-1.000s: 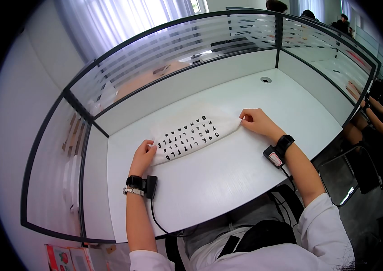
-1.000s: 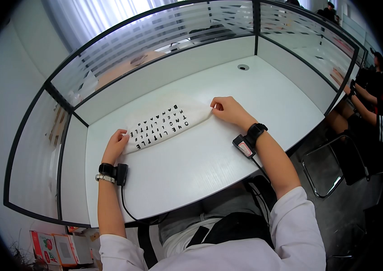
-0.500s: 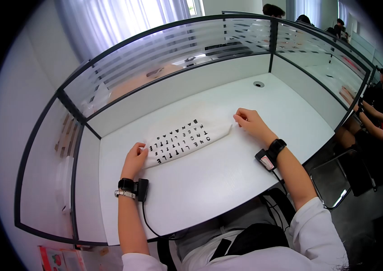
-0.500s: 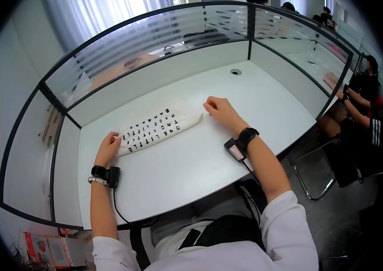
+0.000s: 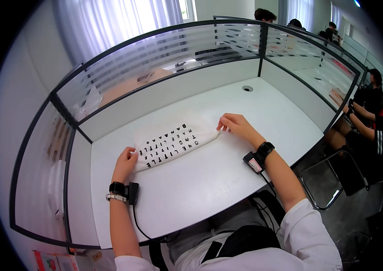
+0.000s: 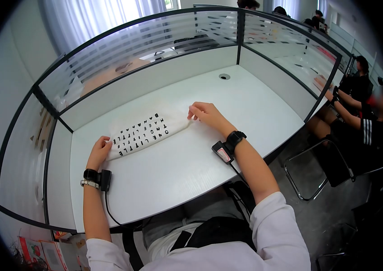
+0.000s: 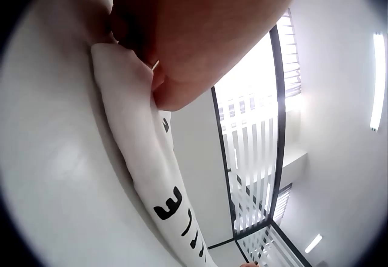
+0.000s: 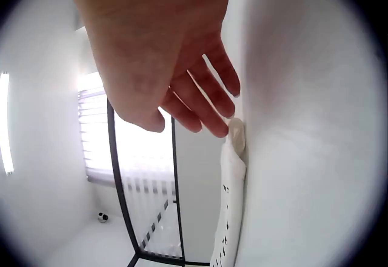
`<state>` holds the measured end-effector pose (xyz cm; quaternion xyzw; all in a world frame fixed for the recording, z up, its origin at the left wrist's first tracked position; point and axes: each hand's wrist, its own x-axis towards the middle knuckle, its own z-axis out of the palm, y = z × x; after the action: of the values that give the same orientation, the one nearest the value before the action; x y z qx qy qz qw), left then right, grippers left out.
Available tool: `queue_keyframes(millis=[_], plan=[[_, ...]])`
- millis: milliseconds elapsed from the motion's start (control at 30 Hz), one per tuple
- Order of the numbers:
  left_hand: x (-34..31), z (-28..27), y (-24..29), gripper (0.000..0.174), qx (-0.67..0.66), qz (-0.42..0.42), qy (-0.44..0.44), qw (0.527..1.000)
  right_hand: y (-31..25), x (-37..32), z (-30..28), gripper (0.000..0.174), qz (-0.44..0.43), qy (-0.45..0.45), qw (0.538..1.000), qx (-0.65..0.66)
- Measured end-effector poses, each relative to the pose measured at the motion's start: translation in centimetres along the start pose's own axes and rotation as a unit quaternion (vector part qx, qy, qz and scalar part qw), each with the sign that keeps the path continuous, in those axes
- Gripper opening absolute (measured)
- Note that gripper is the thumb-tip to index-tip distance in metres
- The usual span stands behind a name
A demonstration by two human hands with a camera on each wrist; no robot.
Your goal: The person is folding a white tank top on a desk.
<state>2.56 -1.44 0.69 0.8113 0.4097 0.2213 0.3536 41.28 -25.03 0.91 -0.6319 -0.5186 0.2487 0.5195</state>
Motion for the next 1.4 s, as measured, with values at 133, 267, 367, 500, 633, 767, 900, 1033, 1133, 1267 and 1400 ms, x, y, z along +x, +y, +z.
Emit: queue_keyframes(millis=[133,267,367,500,633,767,900,1033,1133,1267,1400], plan=[[-0.17,-0.02,0.17,0.024,0.007,0.006,0.001,1.000,-0.17,-0.26,0.12,0.038,0.018,0.017,0.999,-0.023],[-0.12,-0.01,0.02,0.025,-0.004,0.009,0.000,1.000,0.06,-0.17,0.08,0.037,0.013,0.029,0.999,-0.032],[-0.24,0.08,0.18,0.025,-0.009,0.008,0.005,1.000,-0.03,-0.20,0.07,0.035,0.004,0.035,0.999,-0.028],[-0.43,0.01,0.55,0.026,-0.008,-0.005,0.003,1.000,-0.34,-0.45,0.07,0.035,0.006,0.030,0.999,-0.043],[-0.31,0.08,0.32,0.026,-0.008,-0.005,0.006,1.000,-0.11,-0.25,0.01,0.034,0.008,0.027,0.999,-0.045],[-0.45,0.08,0.68,0.026,-0.015,-0.007,0.002,1.000,-0.29,-0.35,-0.02,0.033,0.003,0.026,0.999,-0.041],[-0.35,0.15,0.42,0.026,-0.019,-0.004,0.001,1.000,-0.37,-0.43,-0.05,0.032,0.021,0.011,0.999,-0.032],[-0.37,0.17,0.38,0.025,-0.022,0.000,0.000,1.000,-0.50,-0.52,-0.02,0.031,0.026,-0.006,0.999,-0.035],[-0.26,0.20,0.20,0.025,-0.021,0.002,0.001,1.000,-0.35,-0.50,0.02,0.029,0.024,-0.005,0.999,-0.040],[-0.30,0.23,0.40,0.026,0.001,-0.002,0.006,1.000,-0.45,-0.49,-0.05,0.027,0.020,0.013,0.998,-0.061],[-0.15,0.30,0.07,0.026,-0.009,-0.001,0.005,1.000,-0.53,-0.44,-0.08,0.024,-0.004,0.023,0.999,-0.027]])
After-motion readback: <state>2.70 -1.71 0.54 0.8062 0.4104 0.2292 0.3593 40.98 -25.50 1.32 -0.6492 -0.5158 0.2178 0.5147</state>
